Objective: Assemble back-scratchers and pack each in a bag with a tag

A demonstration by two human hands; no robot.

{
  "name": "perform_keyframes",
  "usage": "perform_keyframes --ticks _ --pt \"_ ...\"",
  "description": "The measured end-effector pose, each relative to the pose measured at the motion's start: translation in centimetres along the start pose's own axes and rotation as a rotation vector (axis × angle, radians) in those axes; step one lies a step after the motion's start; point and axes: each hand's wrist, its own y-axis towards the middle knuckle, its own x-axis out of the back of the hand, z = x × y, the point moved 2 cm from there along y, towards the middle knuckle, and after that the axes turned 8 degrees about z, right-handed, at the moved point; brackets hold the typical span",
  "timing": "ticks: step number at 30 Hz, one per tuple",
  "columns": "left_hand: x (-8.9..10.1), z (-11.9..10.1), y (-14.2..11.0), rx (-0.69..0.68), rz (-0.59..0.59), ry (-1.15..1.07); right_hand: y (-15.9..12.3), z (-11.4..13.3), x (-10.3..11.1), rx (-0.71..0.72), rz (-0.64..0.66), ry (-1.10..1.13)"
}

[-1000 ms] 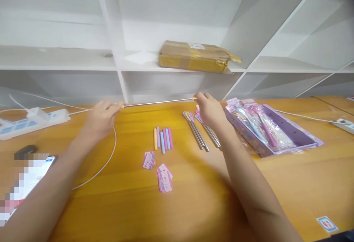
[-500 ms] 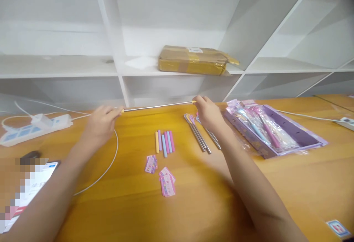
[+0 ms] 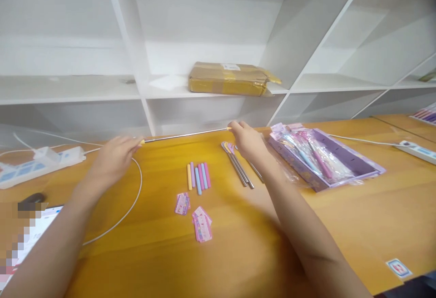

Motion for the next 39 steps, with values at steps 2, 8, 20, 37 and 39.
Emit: perform_keyframes --ticks 2,8,20,37,39 --pt "0.2 -0.2 -0.1 0.011 0.027 -0.036 -0.1 0.1 0.2 -0.023 -0.025 -0.006" --pt "0.3 -1.6 -0.1 0.056 0.077 -0.100 -0.5 0.2 1.3 -0.062 -0.040 -0.026" --pt "-0.2 -3.9 -0.7 -0.010 -0.031 0.166 -1.6 2.9 2.2 0.063 0.151 -0.188" --pt "-3.3 -9.2 -1.2 -0.008 0.108 -0.139 -3.4 9.6 1.7 0.172 0.271 -0.297" --pt "-3.7 -10.0 -1.5 -0.006 0.124 -0.092 -3.7 11.2 0.8 0.208 0.323 -0.275"
